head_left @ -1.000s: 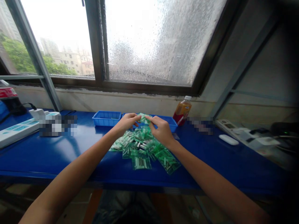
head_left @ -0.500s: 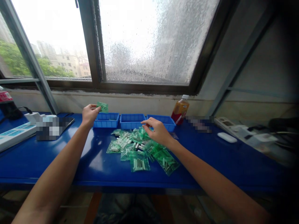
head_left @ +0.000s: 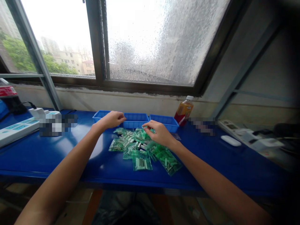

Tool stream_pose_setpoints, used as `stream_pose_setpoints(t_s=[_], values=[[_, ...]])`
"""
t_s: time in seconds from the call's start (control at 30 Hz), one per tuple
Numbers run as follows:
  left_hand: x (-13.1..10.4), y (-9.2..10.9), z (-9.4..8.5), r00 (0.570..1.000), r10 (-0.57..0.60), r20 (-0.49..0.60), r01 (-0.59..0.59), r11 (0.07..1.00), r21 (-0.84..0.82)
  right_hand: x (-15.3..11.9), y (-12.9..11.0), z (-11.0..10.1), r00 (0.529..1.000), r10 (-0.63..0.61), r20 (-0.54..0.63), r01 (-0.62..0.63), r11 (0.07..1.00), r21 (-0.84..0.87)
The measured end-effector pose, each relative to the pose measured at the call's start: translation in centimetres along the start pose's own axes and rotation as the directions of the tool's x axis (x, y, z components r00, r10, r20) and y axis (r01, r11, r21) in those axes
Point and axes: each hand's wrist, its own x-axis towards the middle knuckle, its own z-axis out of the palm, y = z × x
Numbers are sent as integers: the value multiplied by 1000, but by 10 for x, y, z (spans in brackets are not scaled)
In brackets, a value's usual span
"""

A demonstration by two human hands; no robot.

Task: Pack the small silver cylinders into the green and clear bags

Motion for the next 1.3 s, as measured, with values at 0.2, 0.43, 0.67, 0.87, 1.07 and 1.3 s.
stream_pose_setpoints(t_s=[0.2, 0.43, 0.67, 0.87, 1.07, 1.3], values=[[-14, 7, 4, 937, 41, 346, -108, 978, 176, -2, -5, 2, 999, -42, 32, 42, 999, 1], [-6, -8, -1, 974, -78, 214, 39, 982, 184, -3, -10, 3, 995, -69, 72, 70, 997, -19], [-7, -34, -3, 970, -224, -97, 241, 936, 258, -3, -10, 4, 994, -75, 85, 76, 997, -10], [0, -37, 10, 977, -202, -68, 213, 917, 336, -3, -11, 3, 992, -69, 107, 71, 997, -19], [1, -37, 15, 982, -188, -5, 176, 908, 379, -4, -15, 1, 987, -85, 138, 87, 996, -7], [6, -47, 19, 961, -261, 87, 208, 897, 389, -6, -20, -1, 980, -115, 162, 121, 992, -27]])
